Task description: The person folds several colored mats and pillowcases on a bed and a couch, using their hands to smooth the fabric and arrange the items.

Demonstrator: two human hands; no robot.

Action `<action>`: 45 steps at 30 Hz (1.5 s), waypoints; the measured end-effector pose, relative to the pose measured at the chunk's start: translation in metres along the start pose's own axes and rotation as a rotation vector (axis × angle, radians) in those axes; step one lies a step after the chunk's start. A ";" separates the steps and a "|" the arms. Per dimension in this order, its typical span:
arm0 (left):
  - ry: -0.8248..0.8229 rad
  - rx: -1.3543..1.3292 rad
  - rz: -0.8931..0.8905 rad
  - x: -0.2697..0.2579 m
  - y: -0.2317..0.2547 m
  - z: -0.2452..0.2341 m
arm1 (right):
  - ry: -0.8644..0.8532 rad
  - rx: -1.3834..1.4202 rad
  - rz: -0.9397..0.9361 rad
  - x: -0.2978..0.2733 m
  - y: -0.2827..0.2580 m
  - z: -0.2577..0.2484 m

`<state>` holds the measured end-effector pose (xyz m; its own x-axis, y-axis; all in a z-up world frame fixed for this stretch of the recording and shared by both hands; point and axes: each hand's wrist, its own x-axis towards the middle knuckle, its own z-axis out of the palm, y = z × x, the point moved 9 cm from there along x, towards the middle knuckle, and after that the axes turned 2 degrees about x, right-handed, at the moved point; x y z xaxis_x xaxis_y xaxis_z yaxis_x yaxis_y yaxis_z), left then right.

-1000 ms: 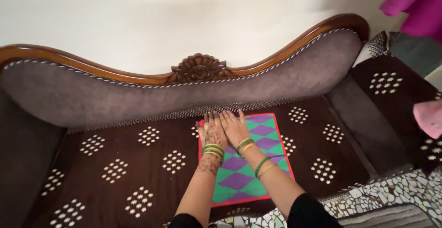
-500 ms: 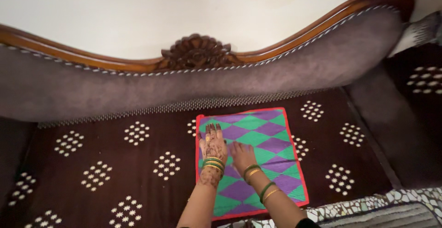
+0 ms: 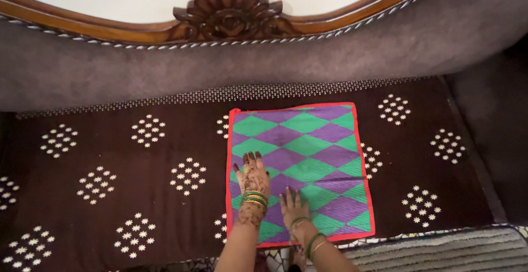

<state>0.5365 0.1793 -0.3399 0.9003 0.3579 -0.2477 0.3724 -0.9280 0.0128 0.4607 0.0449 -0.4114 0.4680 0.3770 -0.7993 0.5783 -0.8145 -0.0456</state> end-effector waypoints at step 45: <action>-0.354 0.046 0.006 -0.016 -0.027 0.032 | 0.496 0.145 0.013 0.063 0.084 -0.113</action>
<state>0.5046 0.1957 -0.3670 0.7655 0.3021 -0.5681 0.3499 -0.9364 -0.0265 0.6141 0.0499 -0.3982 0.7551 0.5019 -0.4217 0.4887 -0.8598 -0.1483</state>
